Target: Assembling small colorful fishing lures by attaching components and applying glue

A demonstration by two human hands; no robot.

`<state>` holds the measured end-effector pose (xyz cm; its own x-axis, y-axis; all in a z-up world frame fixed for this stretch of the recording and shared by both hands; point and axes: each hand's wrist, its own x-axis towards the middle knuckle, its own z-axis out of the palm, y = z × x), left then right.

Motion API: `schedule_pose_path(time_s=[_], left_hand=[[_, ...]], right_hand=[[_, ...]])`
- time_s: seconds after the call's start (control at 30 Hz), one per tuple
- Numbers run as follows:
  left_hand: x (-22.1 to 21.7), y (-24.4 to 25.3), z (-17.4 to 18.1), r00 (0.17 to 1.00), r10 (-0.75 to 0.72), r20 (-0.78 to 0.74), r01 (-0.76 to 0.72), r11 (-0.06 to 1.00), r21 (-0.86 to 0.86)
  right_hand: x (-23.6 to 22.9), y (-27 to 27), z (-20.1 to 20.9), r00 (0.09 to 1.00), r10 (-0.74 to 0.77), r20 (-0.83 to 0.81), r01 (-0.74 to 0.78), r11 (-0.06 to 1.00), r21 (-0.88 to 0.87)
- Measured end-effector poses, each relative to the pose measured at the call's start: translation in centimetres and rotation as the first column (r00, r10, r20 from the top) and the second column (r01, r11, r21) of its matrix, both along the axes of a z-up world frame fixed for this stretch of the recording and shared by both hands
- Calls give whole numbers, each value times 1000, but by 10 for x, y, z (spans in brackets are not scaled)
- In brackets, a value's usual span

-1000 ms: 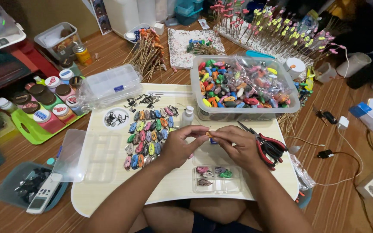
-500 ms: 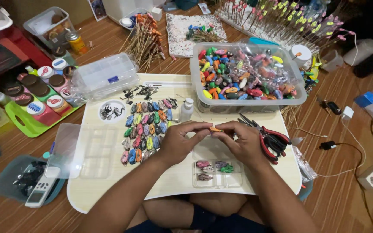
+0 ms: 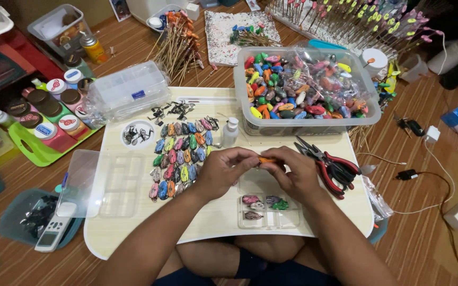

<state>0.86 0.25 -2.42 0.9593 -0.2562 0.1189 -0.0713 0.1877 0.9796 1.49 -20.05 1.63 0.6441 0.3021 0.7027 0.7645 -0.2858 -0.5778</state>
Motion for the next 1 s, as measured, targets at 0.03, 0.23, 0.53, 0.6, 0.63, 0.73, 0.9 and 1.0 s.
schedule_pose_path(time_s=[0.03,0.23,0.53,0.6,0.63,0.73,0.9,1.0], left_hand=[[1,0,0,1000,0,1,0,1000,0],[0,0,8,986,-112,-124,99,989,-106],[1,6,11,996,-57,-66,53,997,-54],[4,14,23,824,-37,566,-257,865,431],[6,14,20,829,-37,558,-252,866,432],[10,16,11,754,-100,649,-334,793,510],[15,18,-9,624,-168,763,-520,641,565],[16,17,-16,632,-190,751,-532,598,599]], right_hand=[[0,2,3,1000,0,1,0,1000,0],[0,-4,2,985,-4,174,12,999,-43],[5,-9,-1,993,49,110,-39,996,-85],[9,-16,-6,994,73,77,-69,996,-56],[8,-16,-4,995,73,67,-69,996,-57],[8,-19,-3,999,42,16,-42,999,-23],[9,-25,-8,982,75,-175,-90,993,-80],[3,-21,0,947,171,-273,-200,976,-82]])
